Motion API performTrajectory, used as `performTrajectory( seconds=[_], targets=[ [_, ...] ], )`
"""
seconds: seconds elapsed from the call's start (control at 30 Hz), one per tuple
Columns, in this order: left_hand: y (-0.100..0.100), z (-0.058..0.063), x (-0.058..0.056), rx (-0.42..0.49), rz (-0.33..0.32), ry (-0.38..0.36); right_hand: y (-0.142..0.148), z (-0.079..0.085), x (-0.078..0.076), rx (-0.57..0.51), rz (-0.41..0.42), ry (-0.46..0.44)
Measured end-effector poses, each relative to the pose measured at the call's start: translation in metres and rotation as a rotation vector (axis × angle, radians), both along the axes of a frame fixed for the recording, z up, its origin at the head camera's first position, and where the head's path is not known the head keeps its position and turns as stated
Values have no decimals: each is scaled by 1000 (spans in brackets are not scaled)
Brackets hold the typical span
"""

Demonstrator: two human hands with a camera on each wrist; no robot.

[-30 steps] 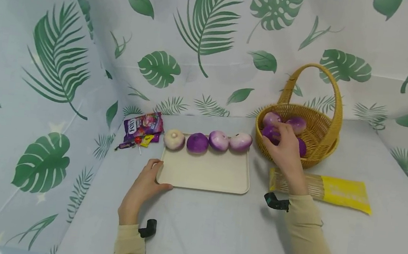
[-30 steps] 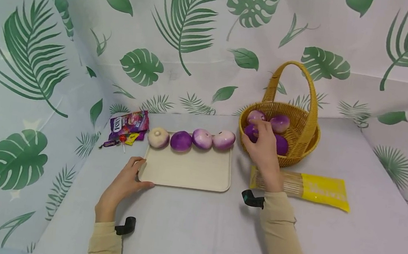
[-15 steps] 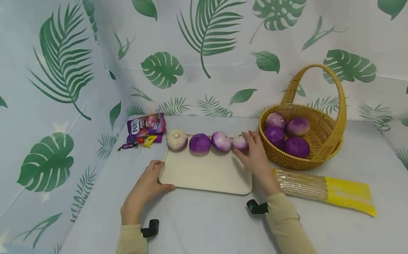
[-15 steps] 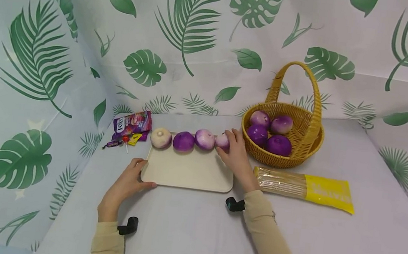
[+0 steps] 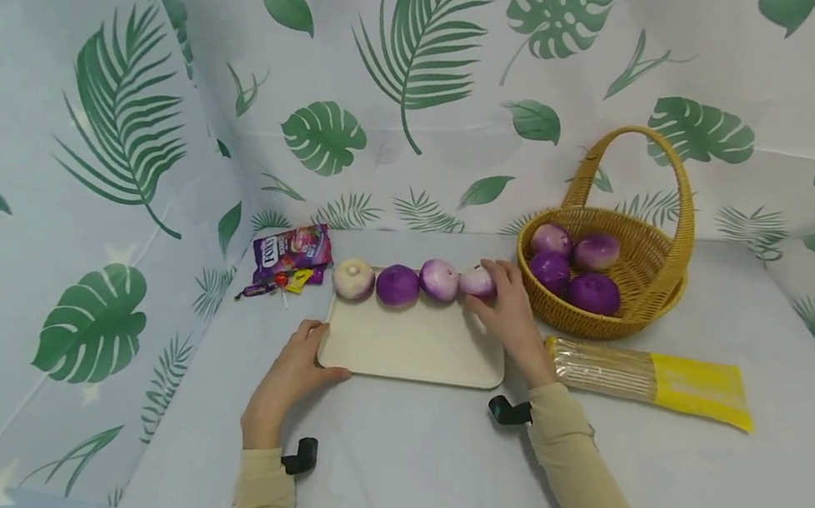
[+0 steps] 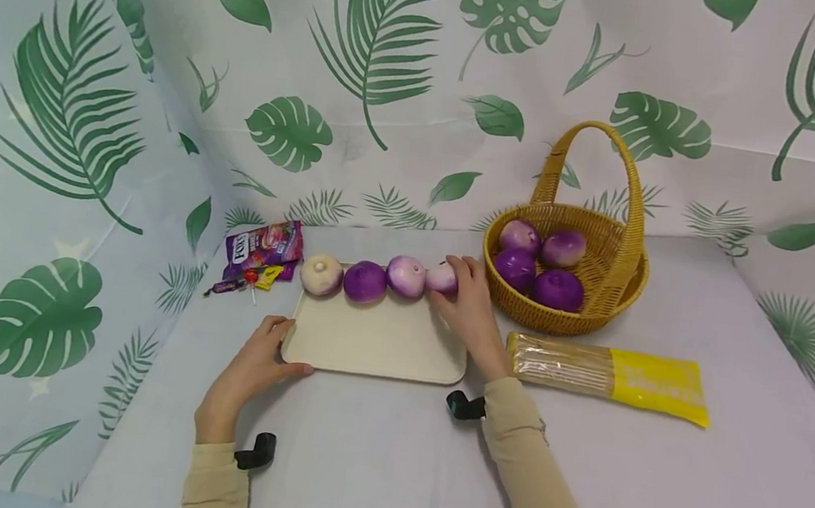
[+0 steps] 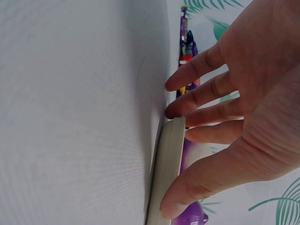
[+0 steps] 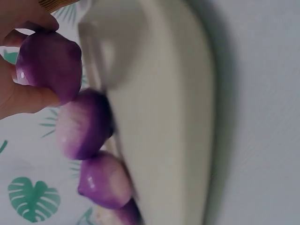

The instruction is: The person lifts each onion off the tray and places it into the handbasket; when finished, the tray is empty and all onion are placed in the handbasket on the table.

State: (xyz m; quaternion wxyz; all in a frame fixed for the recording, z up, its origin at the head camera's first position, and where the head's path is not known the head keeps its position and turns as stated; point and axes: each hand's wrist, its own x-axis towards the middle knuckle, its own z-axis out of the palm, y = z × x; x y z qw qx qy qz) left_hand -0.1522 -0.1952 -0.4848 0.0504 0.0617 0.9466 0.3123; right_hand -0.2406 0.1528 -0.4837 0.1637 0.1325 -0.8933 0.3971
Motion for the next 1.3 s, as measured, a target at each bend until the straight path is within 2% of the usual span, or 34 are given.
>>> performTrajectory(
  seconds=[0.2,0.33,0.53,0.7,0.8,0.93,1.07,1.3],
  targets=[
    [0,2,1,-1,-1,8,-1,21,3,-34,8,104],
    [-2,3,2,0,5,9,3,34,7,-77,-2,89],
    [-5,3,3,7,-10,26,18,50,11,-101,-75,15],
    [-9,2,4,1,4,35,38,60,4,-98,-119,34],
    [-9,0,3,0,-1,23,55,66,1,-121,-173,52],
    [-7,-2,3,3,-12,12,78,69,0,-155,-269,43],
    [-5,-3,4,-1,-15,6,96,64,2,-161,-358,16],
    [0,-1,5,2,-11,15,108,56,3,-120,-411,8]
  ],
)
